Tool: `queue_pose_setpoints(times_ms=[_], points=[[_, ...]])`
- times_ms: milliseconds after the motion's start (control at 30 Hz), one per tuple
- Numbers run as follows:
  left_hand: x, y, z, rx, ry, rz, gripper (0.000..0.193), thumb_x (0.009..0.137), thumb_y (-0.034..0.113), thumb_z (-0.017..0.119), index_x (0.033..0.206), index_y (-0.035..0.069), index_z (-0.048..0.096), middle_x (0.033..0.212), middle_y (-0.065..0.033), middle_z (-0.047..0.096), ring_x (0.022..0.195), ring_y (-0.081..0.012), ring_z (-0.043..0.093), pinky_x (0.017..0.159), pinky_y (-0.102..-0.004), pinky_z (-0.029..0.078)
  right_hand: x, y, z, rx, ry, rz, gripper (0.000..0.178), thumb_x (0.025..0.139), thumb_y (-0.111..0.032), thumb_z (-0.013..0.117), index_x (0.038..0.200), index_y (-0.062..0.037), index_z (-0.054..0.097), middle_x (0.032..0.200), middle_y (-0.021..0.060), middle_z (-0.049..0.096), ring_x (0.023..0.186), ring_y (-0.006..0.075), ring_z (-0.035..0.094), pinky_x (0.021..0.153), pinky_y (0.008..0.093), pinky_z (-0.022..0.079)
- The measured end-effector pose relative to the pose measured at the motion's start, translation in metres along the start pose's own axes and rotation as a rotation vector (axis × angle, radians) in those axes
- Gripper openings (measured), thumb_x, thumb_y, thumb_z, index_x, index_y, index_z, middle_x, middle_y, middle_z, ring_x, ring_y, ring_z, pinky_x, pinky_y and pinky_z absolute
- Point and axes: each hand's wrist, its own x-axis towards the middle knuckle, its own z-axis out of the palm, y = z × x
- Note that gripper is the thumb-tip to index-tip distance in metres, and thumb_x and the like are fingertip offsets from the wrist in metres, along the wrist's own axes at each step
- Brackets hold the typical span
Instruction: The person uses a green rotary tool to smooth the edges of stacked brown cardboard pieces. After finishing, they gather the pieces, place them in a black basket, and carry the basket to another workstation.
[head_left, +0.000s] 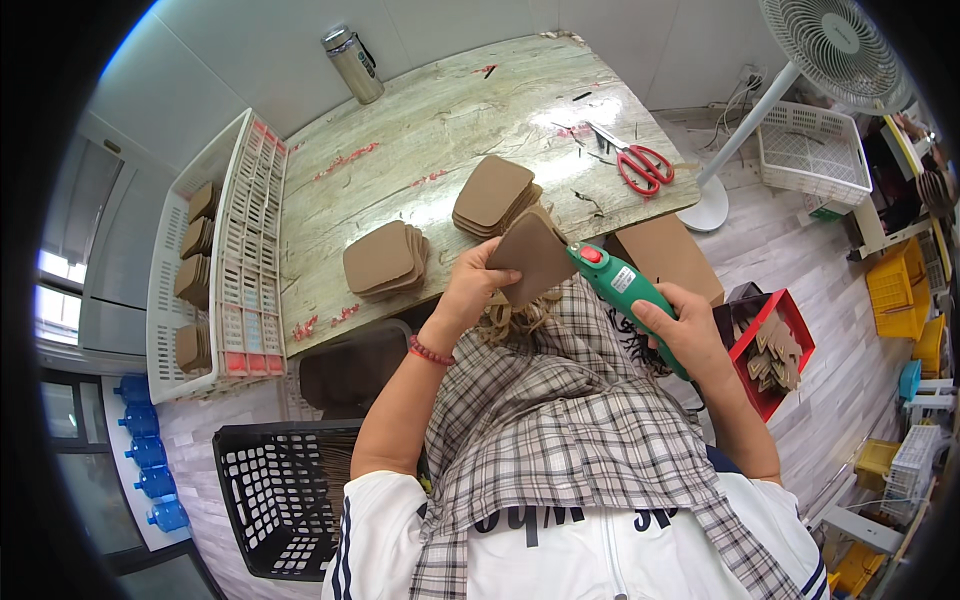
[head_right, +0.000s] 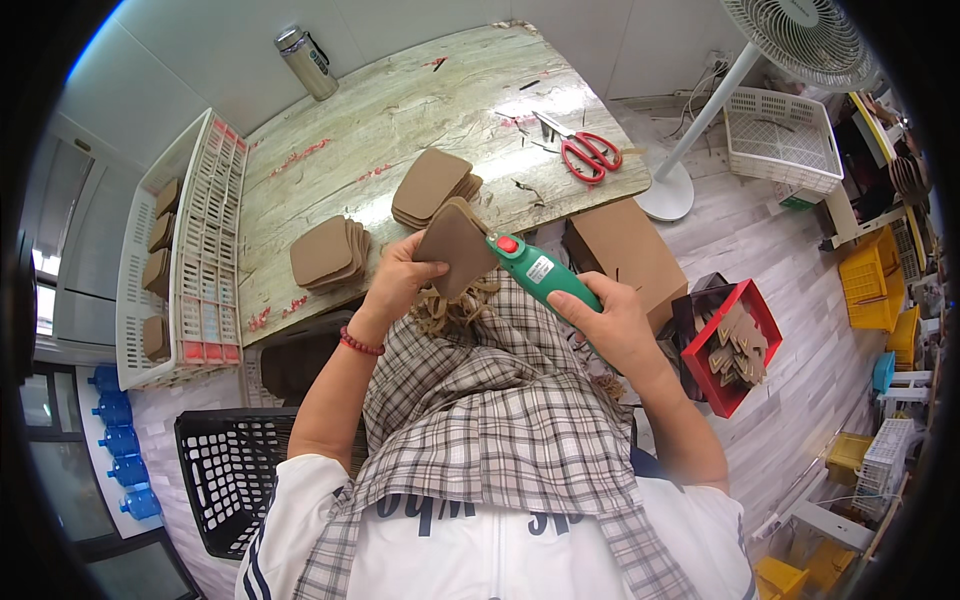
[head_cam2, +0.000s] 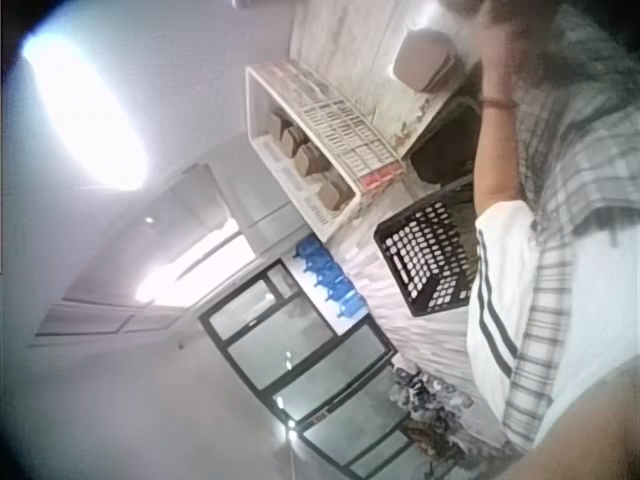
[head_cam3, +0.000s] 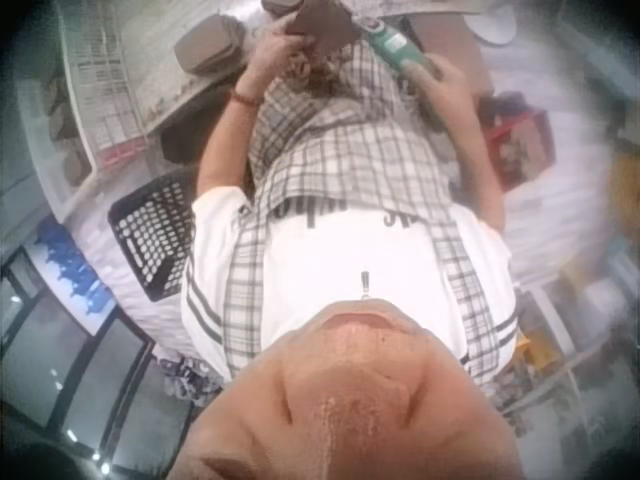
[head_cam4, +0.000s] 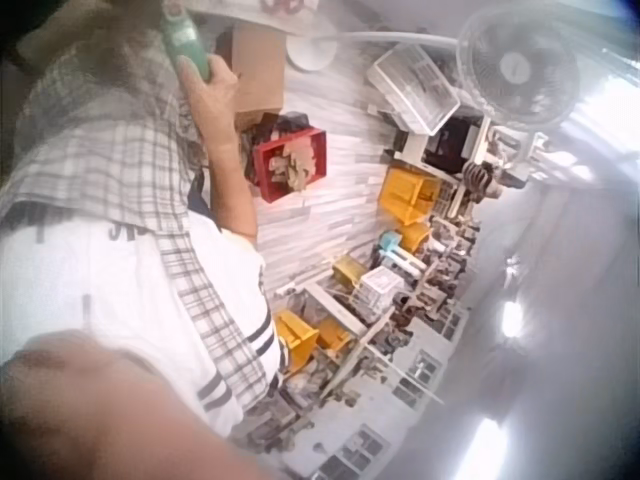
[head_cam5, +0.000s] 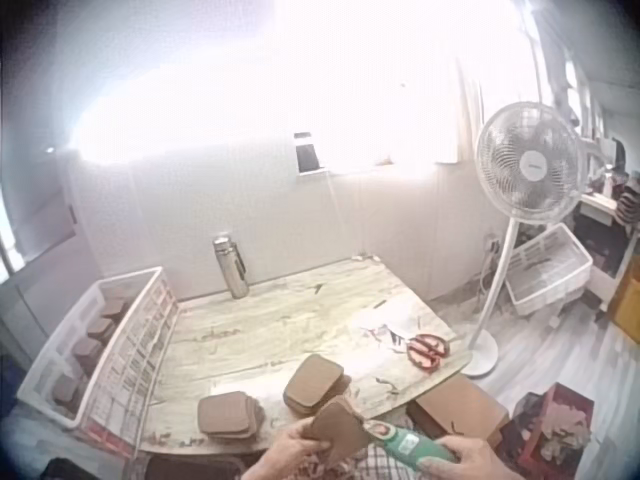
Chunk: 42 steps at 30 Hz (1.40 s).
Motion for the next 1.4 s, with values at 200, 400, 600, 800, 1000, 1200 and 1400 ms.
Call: queue_pose_setpoints(times_ms=[200, 400, 600, 800, 1000, 1200, 1400], points=[[-0.011, -0.004, 0.002, 0.006, -0.035, -0.137, 0.044, 0.079, -0.011, 0.059, 0.122, 0.0, 0.057, 0.105, -0.0037, 0.066, 0.092, -0.0096, 0.061, 0.082, -0.024, 0.05, 0.005, -0.005, 0.007, -0.003, -0.029, -0.008, 0.03, 0.089, -0.027, 0.065, 0.096, 0.0017, 0.063, 0.071, 0.0012, 0.058, 0.058, 0.0055, 0.052, 0.052, 0.0209, 0.042], [-0.017, 0.014, -0.006, 0.119, -0.023, -0.074, 0.03, 0.079, -0.008, 0.06, 0.108, 0.001, 0.06, 0.098, -0.0016, 0.064, 0.089, -0.0092, 0.059, 0.079, -0.0224, 0.047, 0.008, 0.0, -0.001, -0.003, -0.111, 0.027, 0.03, 0.091, -0.028, 0.062, 0.099, 0.0013, 0.063, 0.072, 0.0023, 0.059, 0.058, 0.0056, 0.052, 0.053, 0.02, 0.042], [-0.02, 0.019, -0.035, 0.065, 0.141, 0.049, 0.015, 0.079, -0.004, 0.067, 0.089, 0.006, 0.062, 0.086, -0.0002, 0.066, 0.08, -0.0082, 0.06, 0.075, -0.0251, 0.048, 0.007, -0.002, -0.004, 0.059, -0.182, 0.095, 0.031, 0.091, -0.029, 0.062, 0.099, 0.0008, 0.062, 0.073, 0.0034, 0.06, 0.058, 0.0058, 0.052, 0.053, 0.0199, 0.043], [-0.022, 0.018, -0.048, -0.226, 0.11, 0.071, 0.013, 0.078, -0.002, 0.07, 0.088, 0.004, 0.065, 0.082, -0.0016, 0.067, 0.075, -0.0102, 0.061, 0.072, -0.0244, 0.048, 0.008, -0.001, -0.001, 0.127, -0.262, 0.117, 0.033, 0.089, -0.031, 0.063, 0.098, 0.0008, 0.062, 0.073, 0.0035, 0.06, 0.059, 0.0064, 0.053, 0.053, 0.0204, 0.043], [-0.026, 0.028, -0.048, -0.146, 0.069, 0.018, 0.015, 0.076, -0.003, 0.072, 0.089, 0.003, 0.066, 0.082, -0.0032, 0.068, 0.075, -0.0111, 0.062, 0.073, -0.0251, 0.05, 0.007, -0.003, 0.0, 0.06, -0.309, 0.104, 0.035, 0.088, -0.033, 0.065, 0.096, 0.0012, 0.062, 0.073, 0.0035, 0.06, 0.058, 0.0072, 0.054, 0.053, 0.0215, 0.043], [-0.028, 0.029, -0.04, -0.066, 0.048, -0.043, 0.015, 0.075, -0.003, 0.073, 0.088, 0.002, 0.067, 0.082, -0.004, 0.068, 0.072, -0.0108, 0.063, 0.068, -0.0238, 0.051, 0.004, -0.005, 0.004, -0.016, -0.267, 0.101, 0.037, 0.086, -0.032, 0.069, 0.095, 0.0032, 0.065, 0.071, 0.0037, 0.06, 0.058, 0.0079, 0.055, 0.052, 0.0236, 0.045], [-0.031, 0.028, -0.027, 0.037, 0.003, -0.103, 0.015, 0.075, -0.003, 0.072, 0.088, 0.001, 0.066, 0.083, -0.0041, 0.068, 0.073, -0.0111, 0.062, 0.071, -0.0249, 0.051, 0.003, -0.005, 0.014, -0.027, -0.264, 0.091, 0.034, 0.086, -0.028, 0.069, 0.1, 0.0024, 0.063, 0.072, 0.0029, 0.059, 0.057, 0.0074, 0.055, 0.051, 0.0234, 0.044]])
